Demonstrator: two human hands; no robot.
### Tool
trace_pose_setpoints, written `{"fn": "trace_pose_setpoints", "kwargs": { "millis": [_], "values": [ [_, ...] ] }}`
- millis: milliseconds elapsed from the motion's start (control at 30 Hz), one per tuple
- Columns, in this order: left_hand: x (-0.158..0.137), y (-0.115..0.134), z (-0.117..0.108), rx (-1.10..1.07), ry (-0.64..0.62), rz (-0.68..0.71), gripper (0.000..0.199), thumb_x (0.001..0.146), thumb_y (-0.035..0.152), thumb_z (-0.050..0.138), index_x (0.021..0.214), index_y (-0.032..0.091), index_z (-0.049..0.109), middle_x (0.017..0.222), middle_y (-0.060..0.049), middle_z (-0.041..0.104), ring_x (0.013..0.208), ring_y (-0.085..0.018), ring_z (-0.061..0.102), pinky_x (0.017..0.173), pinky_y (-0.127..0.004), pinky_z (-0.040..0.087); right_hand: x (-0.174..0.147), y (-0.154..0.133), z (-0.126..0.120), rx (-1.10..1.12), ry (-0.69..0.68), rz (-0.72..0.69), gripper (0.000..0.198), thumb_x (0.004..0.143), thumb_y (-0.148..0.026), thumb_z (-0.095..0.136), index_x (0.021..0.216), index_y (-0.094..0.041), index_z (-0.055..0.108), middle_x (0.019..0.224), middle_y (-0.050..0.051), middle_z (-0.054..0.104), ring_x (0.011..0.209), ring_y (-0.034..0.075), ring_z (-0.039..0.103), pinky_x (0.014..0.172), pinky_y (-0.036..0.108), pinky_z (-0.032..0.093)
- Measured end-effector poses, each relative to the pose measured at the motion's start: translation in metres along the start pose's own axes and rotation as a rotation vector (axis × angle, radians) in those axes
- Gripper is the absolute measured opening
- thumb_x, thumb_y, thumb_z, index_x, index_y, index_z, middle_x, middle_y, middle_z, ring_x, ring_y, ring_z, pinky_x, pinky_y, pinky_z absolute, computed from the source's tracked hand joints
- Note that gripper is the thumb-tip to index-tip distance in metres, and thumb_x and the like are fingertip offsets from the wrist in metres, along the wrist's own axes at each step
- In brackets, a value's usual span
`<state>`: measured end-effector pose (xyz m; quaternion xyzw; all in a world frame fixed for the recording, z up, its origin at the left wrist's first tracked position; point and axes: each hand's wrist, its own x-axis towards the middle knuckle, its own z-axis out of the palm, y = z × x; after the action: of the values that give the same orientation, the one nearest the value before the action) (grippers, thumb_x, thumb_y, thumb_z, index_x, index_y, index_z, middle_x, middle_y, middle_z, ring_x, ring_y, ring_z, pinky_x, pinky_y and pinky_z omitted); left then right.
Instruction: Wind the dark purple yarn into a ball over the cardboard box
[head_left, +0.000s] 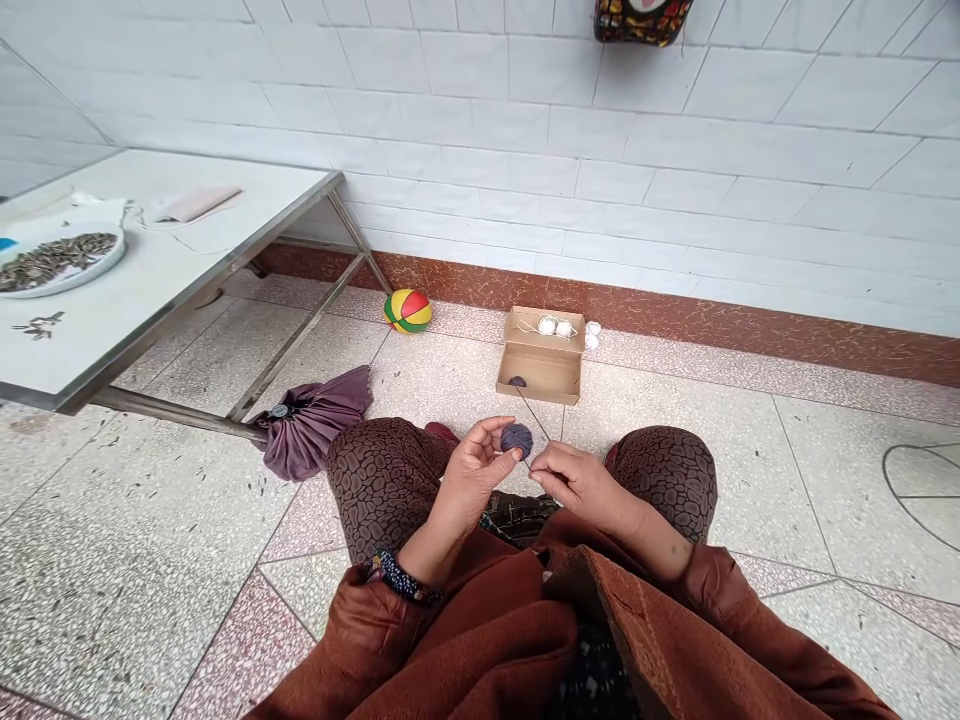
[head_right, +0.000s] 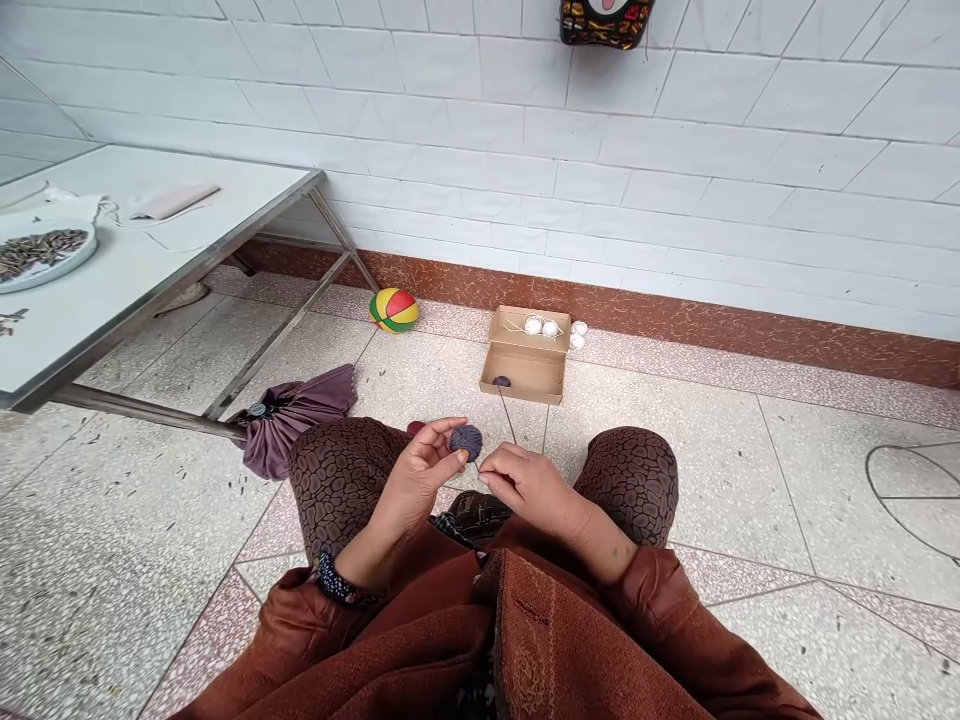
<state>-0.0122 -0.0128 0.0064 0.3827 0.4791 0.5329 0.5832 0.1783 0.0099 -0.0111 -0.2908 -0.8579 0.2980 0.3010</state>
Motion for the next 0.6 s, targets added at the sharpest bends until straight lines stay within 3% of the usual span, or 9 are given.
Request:
{"fn": "trace_pose_setpoints", "kwargs": {
  "millis": [133, 233, 400, 600],
  "values": [
    [0.001, -0.003, 0.000, 0.202, 0.052, 0.109, 0.038, 0.072, 0.019, 0.076, 0.107, 0.020, 0.061, 0.094, -0.002, 0.067, 0.085, -0.014, 0.061, 0.079, -0.027, 0.047, 0.007, -0.014, -0.017, -0.062, -0.012, -0.083, 0.024, 0.106, -0.030, 0.047, 0.090, -0.020, 0.063, 0.081, 0.004, 0.063, 0.074, 0.016, 0.060, 0.068, 0.027, 0.049],
    [0.000, -0.005, 0.001, 0.238, -0.025, 0.080, 0.036, 0.069, 0.017, 0.076, 0.102, 0.018, 0.062, 0.093, -0.002, 0.066, 0.080, -0.013, 0.059, 0.076, -0.027, 0.047, 0.018, -0.012, -0.030, -0.131, 0.044, -0.105, 0.028, 0.107, -0.033, 0.044, 0.094, -0.020, 0.065, 0.083, 0.005, 0.064, 0.076, 0.017, 0.060, 0.068, 0.028, 0.049],
    [-0.003, -0.002, 0.003, -0.019, -0.226, -0.078, 0.034, 0.072, 0.021, 0.079, 0.102, 0.017, 0.064, 0.089, -0.002, 0.064, 0.082, -0.013, 0.058, 0.076, -0.026, 0.045, 0.035, 0.010, -0.026, -0.062, 0.144, -0.060, 0.028, 0.106, -0.036, 0.048, 0.090, -0.021, 0.065, 0.081, 0.004, 0.063, 0.076, 0.017, 0.061, 0.069, 0.027, 0.049],
    [-0.001, 0.001, -0.001, -0.377, -0.162, -0.191, 0.049, 0.071, 0.029, 0.085, 0.113, 0.022, 0.061, 0.102, -0.002, 0.064, 0.084, -0.013, 0.061, 0.072, -0.026, 0.051, 0.023, 0.030, 0.016, 0.034, 0.230, 0.116, 0.022, 0.104, -0.026, 0.047, 0.090, -0.020, 0.061, 0.082, 0.004, 0.065, 0.077, 0.018, 0.061, 0.071, 0.028, 0.049]
  ]
}}
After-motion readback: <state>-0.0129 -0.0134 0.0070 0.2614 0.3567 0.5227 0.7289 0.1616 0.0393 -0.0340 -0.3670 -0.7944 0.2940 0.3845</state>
